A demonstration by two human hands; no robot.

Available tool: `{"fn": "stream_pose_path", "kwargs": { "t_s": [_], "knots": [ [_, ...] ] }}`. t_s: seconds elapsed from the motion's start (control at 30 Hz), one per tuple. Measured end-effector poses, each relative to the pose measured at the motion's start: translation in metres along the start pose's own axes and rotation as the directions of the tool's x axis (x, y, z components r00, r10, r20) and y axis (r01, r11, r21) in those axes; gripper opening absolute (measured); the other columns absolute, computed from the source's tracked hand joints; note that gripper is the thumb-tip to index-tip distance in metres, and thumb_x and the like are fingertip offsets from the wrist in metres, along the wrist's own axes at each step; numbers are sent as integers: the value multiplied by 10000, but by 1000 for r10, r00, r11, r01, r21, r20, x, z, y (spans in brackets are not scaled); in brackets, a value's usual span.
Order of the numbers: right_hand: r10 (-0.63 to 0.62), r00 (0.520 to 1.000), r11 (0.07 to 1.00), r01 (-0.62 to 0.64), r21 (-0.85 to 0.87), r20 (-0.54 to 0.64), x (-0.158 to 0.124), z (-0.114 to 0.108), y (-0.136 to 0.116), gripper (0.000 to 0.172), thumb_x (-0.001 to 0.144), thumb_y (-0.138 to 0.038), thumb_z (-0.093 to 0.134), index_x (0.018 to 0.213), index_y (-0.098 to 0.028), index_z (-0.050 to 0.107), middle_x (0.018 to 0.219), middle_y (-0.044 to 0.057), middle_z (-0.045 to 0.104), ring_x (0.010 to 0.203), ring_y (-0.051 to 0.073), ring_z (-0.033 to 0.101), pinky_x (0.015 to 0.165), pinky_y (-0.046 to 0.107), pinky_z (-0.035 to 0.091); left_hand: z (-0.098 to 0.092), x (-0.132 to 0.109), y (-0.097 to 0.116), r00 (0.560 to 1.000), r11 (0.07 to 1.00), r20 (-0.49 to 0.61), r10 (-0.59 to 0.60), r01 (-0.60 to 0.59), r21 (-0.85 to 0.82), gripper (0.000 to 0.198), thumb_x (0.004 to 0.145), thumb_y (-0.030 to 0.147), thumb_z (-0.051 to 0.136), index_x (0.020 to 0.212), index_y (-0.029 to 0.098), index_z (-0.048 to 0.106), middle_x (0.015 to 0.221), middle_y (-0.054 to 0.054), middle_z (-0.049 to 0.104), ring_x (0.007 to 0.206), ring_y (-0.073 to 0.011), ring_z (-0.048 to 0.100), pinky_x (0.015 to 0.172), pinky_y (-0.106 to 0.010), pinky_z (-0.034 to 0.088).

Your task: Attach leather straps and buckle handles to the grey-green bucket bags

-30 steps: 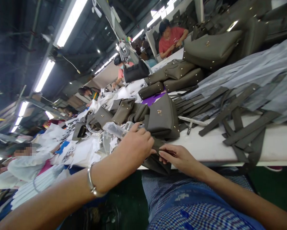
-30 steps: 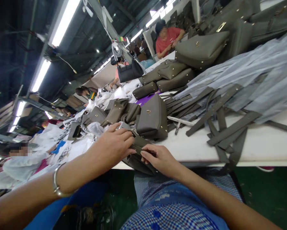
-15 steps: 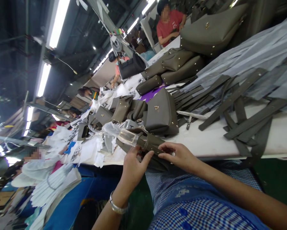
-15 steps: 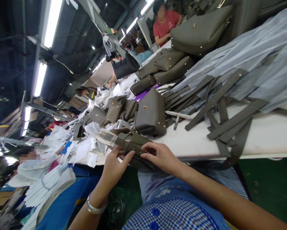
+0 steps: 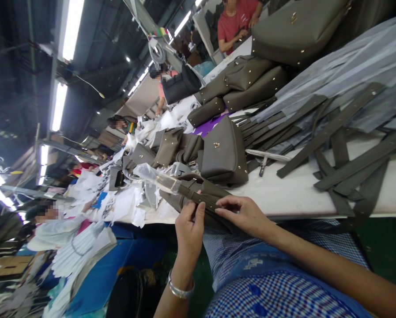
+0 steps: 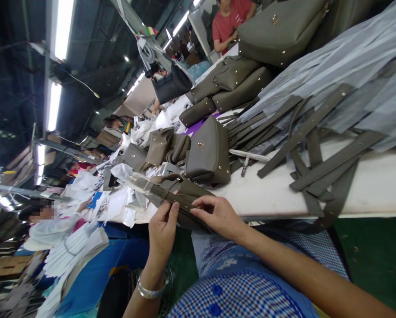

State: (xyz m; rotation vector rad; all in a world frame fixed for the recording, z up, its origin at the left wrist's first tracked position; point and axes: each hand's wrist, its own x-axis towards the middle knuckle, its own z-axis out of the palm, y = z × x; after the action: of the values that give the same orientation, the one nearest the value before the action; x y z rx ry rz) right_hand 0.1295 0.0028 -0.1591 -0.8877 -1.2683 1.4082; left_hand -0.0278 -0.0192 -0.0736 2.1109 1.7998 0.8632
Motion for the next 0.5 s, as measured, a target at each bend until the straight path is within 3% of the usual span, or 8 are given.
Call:
{"fn": "stream_pose_path", "kwargs": {
  "t_s": [0.5],
  "knots": [
    [12, 999, 1000, -12, 0, -42, 9, 8, -12, 192, 817, -361, 685, 852, -177, 725, 715, 5, 681, 662, 147, 587, 605, 249, 441, 5, 1, -4, 990, 987, -24, -138, 135, -88, 319, 962, 375, 537, 1196, 212, 681, 1184, -61, 719, 1145, -240, 640, 974, -345, 496]
  ]
}}
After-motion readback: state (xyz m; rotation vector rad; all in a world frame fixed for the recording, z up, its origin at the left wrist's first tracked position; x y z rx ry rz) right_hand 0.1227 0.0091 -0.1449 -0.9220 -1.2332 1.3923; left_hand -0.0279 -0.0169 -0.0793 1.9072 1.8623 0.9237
